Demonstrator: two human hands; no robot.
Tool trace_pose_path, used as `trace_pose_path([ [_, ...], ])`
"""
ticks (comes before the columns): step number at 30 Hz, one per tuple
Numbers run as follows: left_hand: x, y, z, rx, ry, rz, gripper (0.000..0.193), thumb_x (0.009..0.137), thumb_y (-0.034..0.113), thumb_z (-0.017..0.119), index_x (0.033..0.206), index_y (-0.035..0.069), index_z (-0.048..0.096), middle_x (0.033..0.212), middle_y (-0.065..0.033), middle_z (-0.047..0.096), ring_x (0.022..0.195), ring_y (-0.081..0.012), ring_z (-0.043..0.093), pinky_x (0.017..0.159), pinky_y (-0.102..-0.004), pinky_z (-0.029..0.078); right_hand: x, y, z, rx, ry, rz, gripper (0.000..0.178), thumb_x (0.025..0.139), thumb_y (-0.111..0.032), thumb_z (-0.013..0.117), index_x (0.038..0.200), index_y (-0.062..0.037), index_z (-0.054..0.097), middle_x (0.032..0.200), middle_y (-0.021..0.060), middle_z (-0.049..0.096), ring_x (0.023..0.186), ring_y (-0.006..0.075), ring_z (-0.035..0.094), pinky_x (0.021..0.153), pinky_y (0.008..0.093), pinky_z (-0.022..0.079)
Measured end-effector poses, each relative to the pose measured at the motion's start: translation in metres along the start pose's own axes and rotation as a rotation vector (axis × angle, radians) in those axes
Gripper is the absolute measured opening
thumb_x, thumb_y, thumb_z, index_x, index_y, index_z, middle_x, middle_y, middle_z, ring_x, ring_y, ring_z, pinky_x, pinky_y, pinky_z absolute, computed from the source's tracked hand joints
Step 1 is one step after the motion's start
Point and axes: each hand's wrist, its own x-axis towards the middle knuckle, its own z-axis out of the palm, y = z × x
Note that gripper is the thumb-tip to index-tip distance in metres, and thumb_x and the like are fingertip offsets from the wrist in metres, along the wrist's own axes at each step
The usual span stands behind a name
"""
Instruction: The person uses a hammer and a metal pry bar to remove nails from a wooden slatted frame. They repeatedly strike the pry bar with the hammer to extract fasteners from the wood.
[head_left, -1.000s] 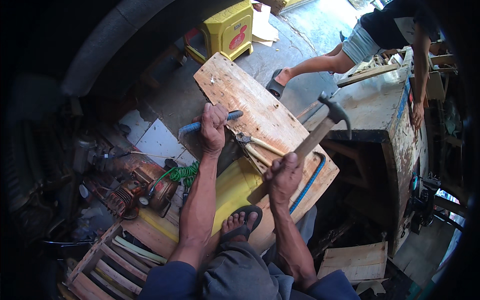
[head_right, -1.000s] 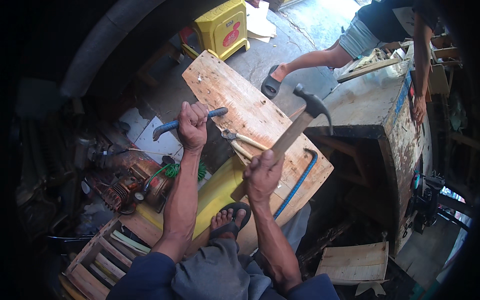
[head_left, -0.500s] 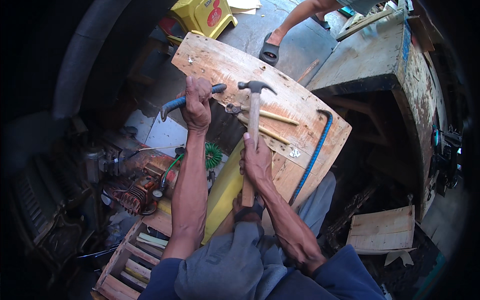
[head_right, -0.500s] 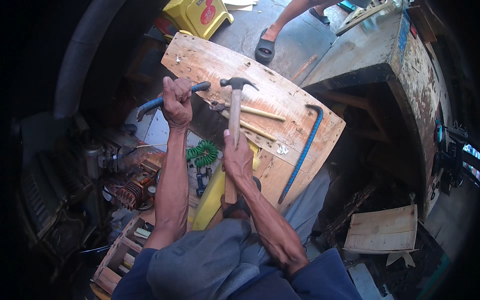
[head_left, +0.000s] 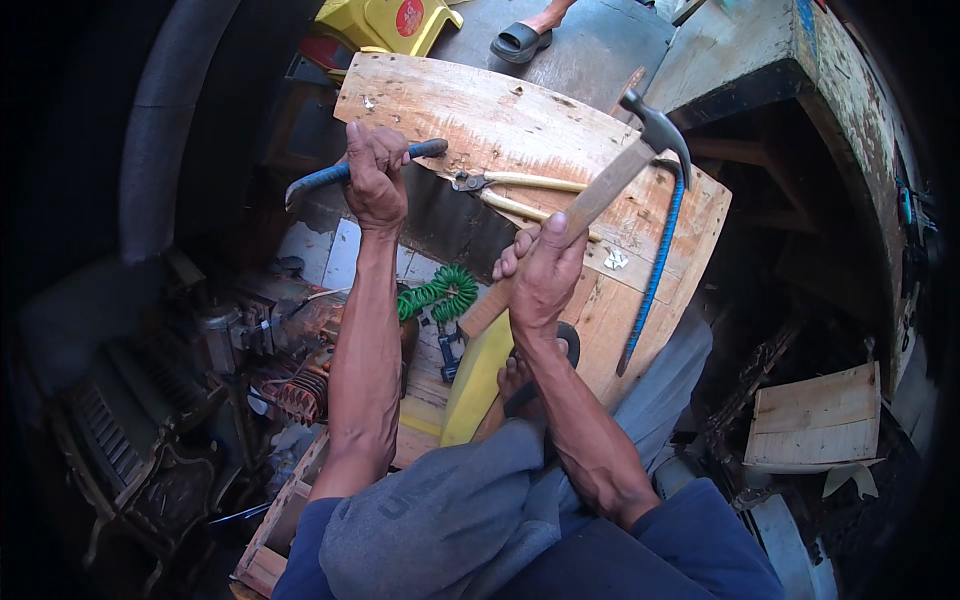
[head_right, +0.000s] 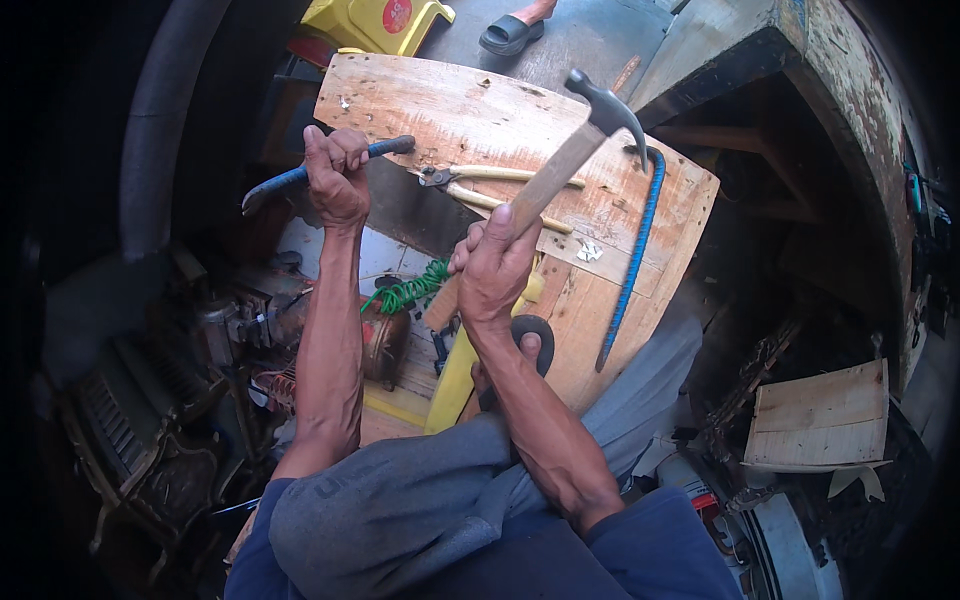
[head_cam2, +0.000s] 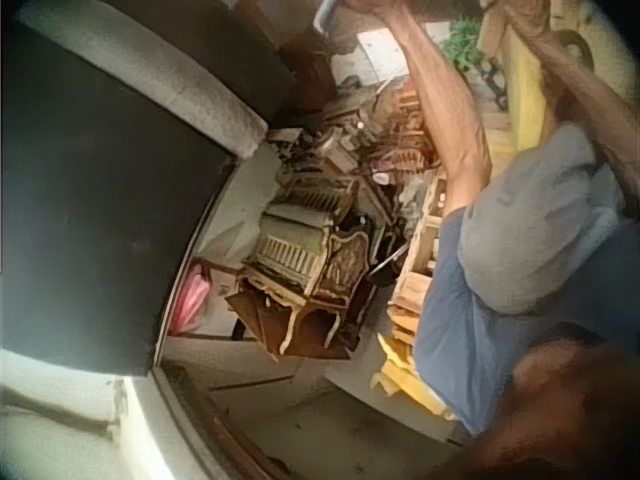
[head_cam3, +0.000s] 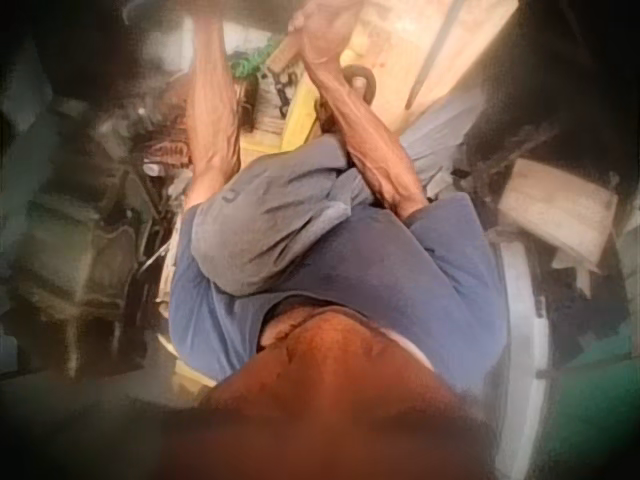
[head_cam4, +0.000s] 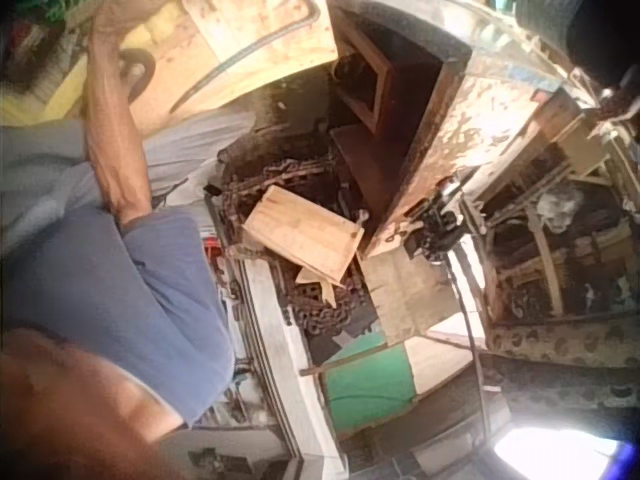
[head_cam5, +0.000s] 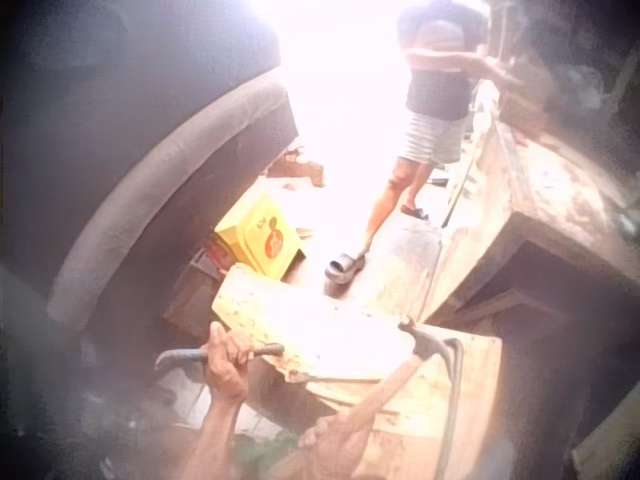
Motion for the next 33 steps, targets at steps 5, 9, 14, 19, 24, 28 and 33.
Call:
trace_pose_path([
  [5, -0.004, -0.007, -0.001, -0.009, -0.026, 0.006, 0.055, 0.112, 0.036, 0.037, 0.063, 0.013, 0.029, 0.057, -0.0001, 0.031, 0.057, -0.0144, 0.033, 0.061, -0.0325, 0.034, -0.012, 0.048, -0.020, -0.845, -0.257, 0.298, 0.039, 0.107, -0.044, 0.049, 0.107, -0.0050, 0.051, 0.074, 0.0040, 0.054, 0.051, 0.0106, 0.053, 0.045, 0.0280, 0.047],
  [9, -0.003, 0.000, 0.001, 0.042, -0.011, 0.026, 0.055, 0.112, 0.038, 0.036, 0.064, 0.014, 0.028, 0.057, 0.0001, 0.029, 0.057, -0.0139, 0.032, 0.062, -0.0324, 0.034, -0.002, -0.018, -0.010, -0.087, -0.022, 0.134, 0.035, 0.109, -0.042, 0.046, 0.102, -0.0078, 0.043, 0.072, 0.0033, 0.049, 0.051, 0.0124, 0.051, 0.046, 0.0295, 0.048],
  [14, -0.006, -0.006, 0.008, 0.036, -0.009, -0.016, 0.055, 0.113, 0.040, 0.034, 0.064, 0.014, 0.027, 0.058, -0.0006, 0.031, 0.059, -0.0141, 0.033, 0.065, -0.0319, 0.035, -0.014, 0.033, 0.012, -0.917, -0.255, 0.372, 0.037, 0.107, -0.041, 0.049, 0.108, -0.0044, 0.046, 0.067, 0.0043, 0.052, 0.052, 0.0166, 0.056, 0.049, 0.0329, 0.050],
  [19, -0.004, -0.005, -0.008, 0.113, 0.001, 0.015, 0.056, 0.113, 0.040, 0.033, 0.064, 0.014, 0.027, 0.059, -0.0007, 0.030, 0.059, -0.0147, 0.034, 0.065, -0.0329, 0.036, 0.005, -0.031, -0.015, -0.191, -0.093, 0.154, 0.040, 0.109, -0.047, 0.044, 0.099, -0.0082, 0.045, 0.070, 0.0010, 0.047, 0.049, 0.0100, 0.051, 0.042, 0.0277, 0.045],
  [24, -0.002, -0.002, 0.011, 0.110, 0.059, -0.020, 0.057, 0.113, 0.040, 0.033, 0.062, 0.014, 0.028, 0.058, -0.0004, 0.030, 0.058, -0.0144, 0.035, 0.063, -0.0324, 0.036, -0.023, 0.026, 0.001, -0.350, -0.106, 0.334, 0.041, 0.106, -0.047, 0.053, 0.101, -0.0068, 0.048, 0.068, 0.0010, 0.049, 0.050, 0.0120, 0.050, 0.046, 0.0300, 0.047],
  [28, -0.002, -0.002, -0.004, 0.131, 0.004, -0.017, 0.058, 0.113, 0.039, 0.032, 0.061, 0.014, 0.027, 0.056, -0.0002, 0.030, 0.057, -0.0143, 0.034, 0.063, -0.0315, 0.035, -0.013, -0.005, -0.019, -0.473, -0.240, 0.486, 0.043, 0.105, -0.048, 0.051, 0.103, -0.0049, 0.049, 0.068, 0.0009, 0.050, 0.049, 0.0110, 0.053, 0.042, 0.0273, 0.047],
  [33, -0.004, -0.002, 0.012, 0.200, 0.024, -0.026, 0.058, 0.113, 0.039, 0.033, 0.062, 0.012, 0.031, 0.057, -0.0001, 0.031, 0.058, -0.0138, 0.036, 0.062, -0.0320, 0.035, -0.001, 0.023, -0.012, 0.162, 0.102, 0.133, 0.036, 0.107, -0.041, 0.050, 0.108, -0.0049, 0.046, 0.068, 0.0019, 0.048, 0.048, 0.0136, 0.050, 0.043, 0.0300, 0.046],
])
